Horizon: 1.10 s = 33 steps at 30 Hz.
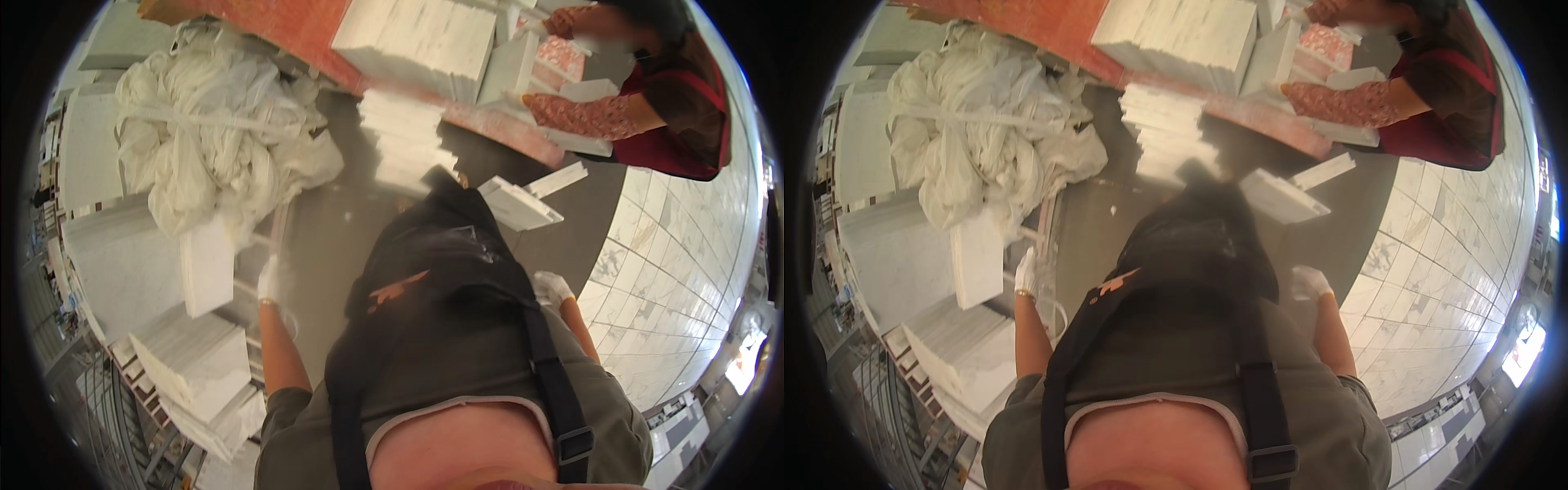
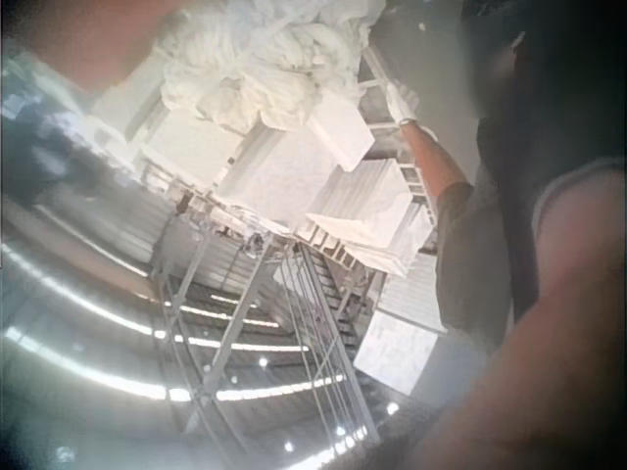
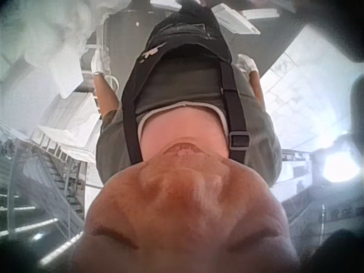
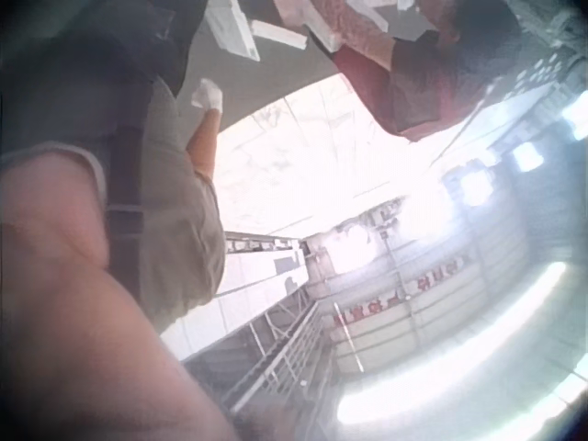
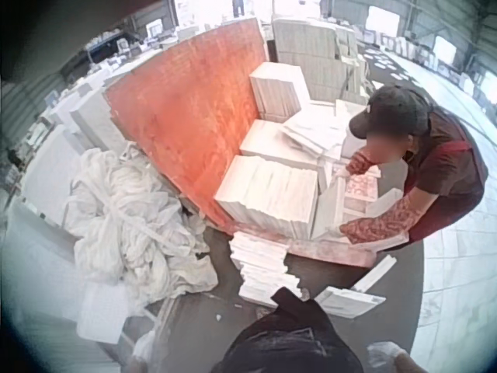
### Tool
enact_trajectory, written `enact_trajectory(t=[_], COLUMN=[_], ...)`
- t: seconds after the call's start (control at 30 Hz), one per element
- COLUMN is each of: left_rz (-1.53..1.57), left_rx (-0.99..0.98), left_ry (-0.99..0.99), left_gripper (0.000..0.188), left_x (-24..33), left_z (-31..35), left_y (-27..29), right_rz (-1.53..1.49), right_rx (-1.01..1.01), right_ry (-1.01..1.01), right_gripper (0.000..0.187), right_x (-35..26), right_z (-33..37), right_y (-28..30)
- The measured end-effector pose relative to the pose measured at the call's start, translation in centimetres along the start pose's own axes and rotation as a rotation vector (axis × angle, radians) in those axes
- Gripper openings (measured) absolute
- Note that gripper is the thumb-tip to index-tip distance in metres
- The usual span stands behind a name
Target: The person repeatedly picks up white plates from a pile on a wooden table and stacks them into a neat pile. The person wears white gloves and handles the plates one by one, aligning them before placing them on the stack.
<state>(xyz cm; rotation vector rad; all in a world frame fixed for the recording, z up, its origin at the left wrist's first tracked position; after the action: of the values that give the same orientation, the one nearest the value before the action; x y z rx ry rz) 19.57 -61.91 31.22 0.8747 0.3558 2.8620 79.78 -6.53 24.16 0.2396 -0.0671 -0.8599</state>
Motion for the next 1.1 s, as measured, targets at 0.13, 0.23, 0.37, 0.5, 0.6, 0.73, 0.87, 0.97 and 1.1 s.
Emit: enact_trajectory(t=[0.13, 0.23, 0.37, 0.5, 0.6, 0.73, 0.87, 0.97, 1.1], left_rz=[0.047, -0.014, -0.407, -0.242, -0.438, -0.769, -0.454, -0.31, -0.545], left_rx=[-0.036, 0.056, -0.115, -0.025, -0.084, -0.223, -0.197, -0.132, -0.115], left_ry=[0.153, 0.194, 0.081, 0.183, 0.062, -0.225, -0.101, -0.042, -0.068], left_gripper=[0.026, 0.027, 0.058, 0.04, 0.057, 0.065, 0.068, 0.068, 0.072], left_x=[-2.4, -5.1, -6.8, -8.8, -8.4, -4.5, -0.7, 0.1, -1.5], left_z=[1.5, 2.3, 3.7, 4.1, 1.4, -5.1, -8.5, -10.0, -13.6], left_y=[-0.3, -0.3, -1.9, -2.1, -1.7, 1.0, 7.1, 12.1, 17.4], right_rz=[0.43, 1.121, 1.042, 0.419, -0.202, -0.294, 1.283, 1.11, 1.116], right_rx=[-0.061, -0.098, -0.033, 0.05, 0.159, 0.205, 0.007, -0.119, 0.009], right_ry=[0.558, 0.833, 0.902, 0.583, 0.265, 0.25, 0.935, 1.082, 0.799], right_gripper=[0.028, 0.029, 0.028, 0.025, 0.028, 0.028, 0.03, 0.034, 0.031], right_x=[-0.9, -0.3, -2.5, -6.0, -6.2, 1.2, 13.4, 20.8, 23.6], right_z=[-1.8, -4.2, -6.4, -3.0, 2.5, 5.0, 2.6, 4.1, 7.5], right_y=[0.6, 2.5, 5.0, 3.6, 0.7, -5.6, -15.4, -20.3, -20.9])
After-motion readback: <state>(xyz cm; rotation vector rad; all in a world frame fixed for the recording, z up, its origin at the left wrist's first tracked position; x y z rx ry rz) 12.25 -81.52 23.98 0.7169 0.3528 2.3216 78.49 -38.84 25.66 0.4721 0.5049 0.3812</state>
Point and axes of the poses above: each hand's wrist, its own z-axis away from the middle knuckle, its own y-axis out of the back of the hand, x = y × z, the point moved 5 cm from there along -z, towards the middle knuckle, and after that the axes turned 8 degrees about x, right-handed, at the moved point
